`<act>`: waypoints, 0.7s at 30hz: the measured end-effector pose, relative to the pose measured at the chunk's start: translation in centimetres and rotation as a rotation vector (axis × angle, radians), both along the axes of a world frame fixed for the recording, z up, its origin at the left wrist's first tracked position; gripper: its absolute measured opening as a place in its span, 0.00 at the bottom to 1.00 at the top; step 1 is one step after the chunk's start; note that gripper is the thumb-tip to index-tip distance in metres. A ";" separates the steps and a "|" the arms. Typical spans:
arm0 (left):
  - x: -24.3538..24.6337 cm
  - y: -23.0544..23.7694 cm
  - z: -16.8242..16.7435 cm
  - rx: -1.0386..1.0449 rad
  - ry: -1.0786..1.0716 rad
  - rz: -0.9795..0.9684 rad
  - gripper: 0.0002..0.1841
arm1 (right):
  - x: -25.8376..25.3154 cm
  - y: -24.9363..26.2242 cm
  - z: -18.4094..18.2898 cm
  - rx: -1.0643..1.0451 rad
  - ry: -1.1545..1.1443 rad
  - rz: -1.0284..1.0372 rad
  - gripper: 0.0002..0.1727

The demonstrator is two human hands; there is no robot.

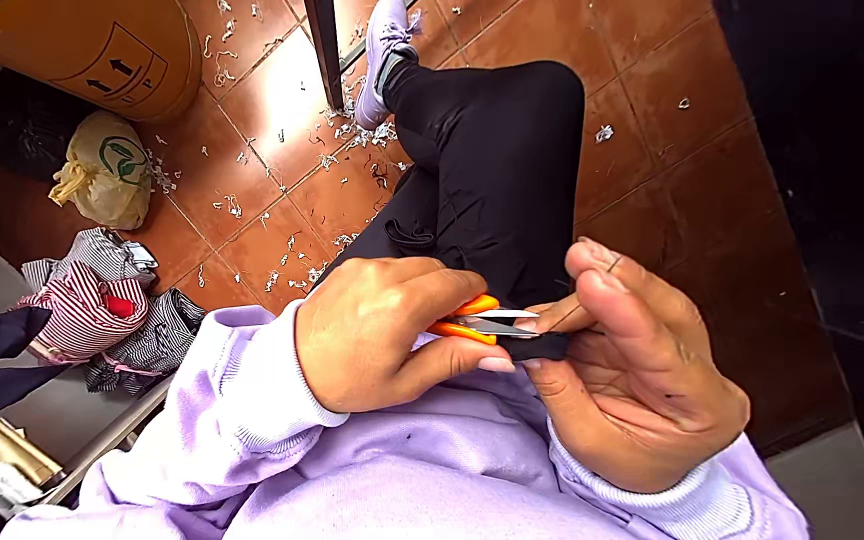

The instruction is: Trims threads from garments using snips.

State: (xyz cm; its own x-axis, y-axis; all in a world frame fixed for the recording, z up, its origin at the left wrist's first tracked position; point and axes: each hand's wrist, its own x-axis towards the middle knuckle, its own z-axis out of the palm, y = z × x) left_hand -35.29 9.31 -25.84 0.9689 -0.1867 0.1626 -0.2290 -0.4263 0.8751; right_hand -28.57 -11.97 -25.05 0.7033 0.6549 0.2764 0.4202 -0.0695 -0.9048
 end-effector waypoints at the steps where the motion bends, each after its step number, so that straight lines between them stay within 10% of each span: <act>1: 0.0 -0.3 0.0 -0.016 -0.001 -0.007 0.21 | 0.0 0.0 0.0 -0.002 -0.002 -0.004 0.27; 13: -0.2 -1.5 -1.2 -0.262 -0.076 0.154 0.16 | 0.1 0.3 -0.2 0.151 0.315 -0.064 0.42; 21: -0.2 -2.0 -1.3 -0.547 0.087 0.235 0.11 | 0.2 0.0 -0.8 0.073 0.497 -0.103 0.15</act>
State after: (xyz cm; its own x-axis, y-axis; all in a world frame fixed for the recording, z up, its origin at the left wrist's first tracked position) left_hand -35.49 7.27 -27.11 0.9881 0.1227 0.0926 -0.1007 0.0611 0.9930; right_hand -28.42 -11.96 -25.84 0.8211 0.5669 -0.0658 -0.0681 -0.0172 -0.9975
